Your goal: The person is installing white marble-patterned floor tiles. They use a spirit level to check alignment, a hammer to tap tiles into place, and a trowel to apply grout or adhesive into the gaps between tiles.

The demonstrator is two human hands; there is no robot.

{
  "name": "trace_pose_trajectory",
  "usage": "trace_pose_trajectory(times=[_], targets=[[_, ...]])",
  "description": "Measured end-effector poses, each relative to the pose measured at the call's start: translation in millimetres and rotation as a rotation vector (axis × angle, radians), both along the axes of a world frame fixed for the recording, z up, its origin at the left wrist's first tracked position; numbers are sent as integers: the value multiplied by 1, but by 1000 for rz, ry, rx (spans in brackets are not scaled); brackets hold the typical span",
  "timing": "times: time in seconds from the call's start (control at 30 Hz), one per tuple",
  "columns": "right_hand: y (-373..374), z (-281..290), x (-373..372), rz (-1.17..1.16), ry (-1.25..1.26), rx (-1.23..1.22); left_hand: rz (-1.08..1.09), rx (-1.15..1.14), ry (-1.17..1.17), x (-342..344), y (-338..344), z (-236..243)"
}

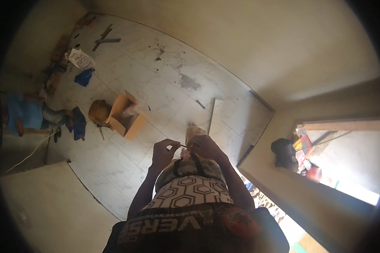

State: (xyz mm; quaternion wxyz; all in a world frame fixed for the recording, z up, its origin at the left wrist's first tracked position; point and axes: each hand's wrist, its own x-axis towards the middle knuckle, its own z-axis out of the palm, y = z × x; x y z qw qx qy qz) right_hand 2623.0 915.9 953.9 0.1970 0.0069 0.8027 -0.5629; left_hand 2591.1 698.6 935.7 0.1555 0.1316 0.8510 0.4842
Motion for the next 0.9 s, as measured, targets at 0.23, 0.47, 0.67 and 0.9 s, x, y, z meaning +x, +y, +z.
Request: trace_pose_trajectory(times=[0.23, 0.47, 0.67, 0.9], targets=[[9, -30, -188, 95, 145, -106, 109, -91, 155, -168, 12, -13], [-6, -6, -404, 314, 101, -79, 410, 7, 208, -339, 10, 11], [-49, -15, -533, 376, 218, -13, 480, -7, 161, -455, -20, 2], [-121, -19, -695, 164, 37, 62, 407, 2, 240, -630, -75, -19]])
